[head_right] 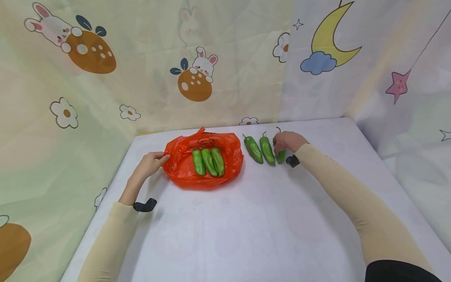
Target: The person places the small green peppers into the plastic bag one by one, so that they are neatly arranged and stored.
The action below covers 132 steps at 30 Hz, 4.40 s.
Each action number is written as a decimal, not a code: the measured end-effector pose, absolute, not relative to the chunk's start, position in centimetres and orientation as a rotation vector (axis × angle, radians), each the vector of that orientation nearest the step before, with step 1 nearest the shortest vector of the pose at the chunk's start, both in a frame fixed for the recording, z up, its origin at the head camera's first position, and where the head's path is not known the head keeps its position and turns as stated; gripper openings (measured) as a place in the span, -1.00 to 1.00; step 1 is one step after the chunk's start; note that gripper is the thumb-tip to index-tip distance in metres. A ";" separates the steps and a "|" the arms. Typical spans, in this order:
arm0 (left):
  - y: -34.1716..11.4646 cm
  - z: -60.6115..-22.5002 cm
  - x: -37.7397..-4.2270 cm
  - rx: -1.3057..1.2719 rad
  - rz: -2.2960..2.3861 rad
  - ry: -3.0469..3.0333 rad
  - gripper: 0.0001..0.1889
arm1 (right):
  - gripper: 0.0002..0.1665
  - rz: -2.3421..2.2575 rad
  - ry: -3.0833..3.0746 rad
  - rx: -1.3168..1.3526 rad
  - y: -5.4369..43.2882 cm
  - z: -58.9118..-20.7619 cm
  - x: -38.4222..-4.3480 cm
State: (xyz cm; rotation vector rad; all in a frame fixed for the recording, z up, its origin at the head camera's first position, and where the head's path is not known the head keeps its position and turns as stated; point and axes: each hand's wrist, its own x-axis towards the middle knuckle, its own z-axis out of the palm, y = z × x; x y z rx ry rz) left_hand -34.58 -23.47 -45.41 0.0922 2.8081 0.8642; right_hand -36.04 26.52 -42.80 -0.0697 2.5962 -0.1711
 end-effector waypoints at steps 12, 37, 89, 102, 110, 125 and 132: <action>-23.2 -45.4 -34.6 0.092 0.837 2.823 -0.45 | -0.25 -0.184 2.590 -0.069 26.7 -42.3 -35.7; -22.8 -45.8 -34.3 0.063 0.902 2.799 -0.48 | -0.25 -0.102 2.574 -0.096 26.1 -39.3 -35.9; -22.8 -46.2 -34.2 0.108 0.897 2.844 -0.50 | -0.30 -0.101 2.636 -0.353 18.6 -32.5 -34.5; -22.6 -45.8 -34.3 0.069 0.871 2.843 -0.49 | -0.31 -0.138 2.653 -0.422 17.2 -31.3 -34.1; -22.7 -45.9 -34.3 0.074 0.876 2.837 -0.49 | -0.31 -0.184 2.675 -0.493 15.7 -30.9 -33.8; -22.7 -46.1 -34.3 0.060 0.874 2.845 -0.49 | -0.28 -0.302 2.660 -0.537 13.3 -29.9 -33.2; -22.9 -45.9 -34.2 0.052 0.865 2.848 -0.49 | -0.28 -0.321 2.668 -0.586 10.9 -29.8 -32.6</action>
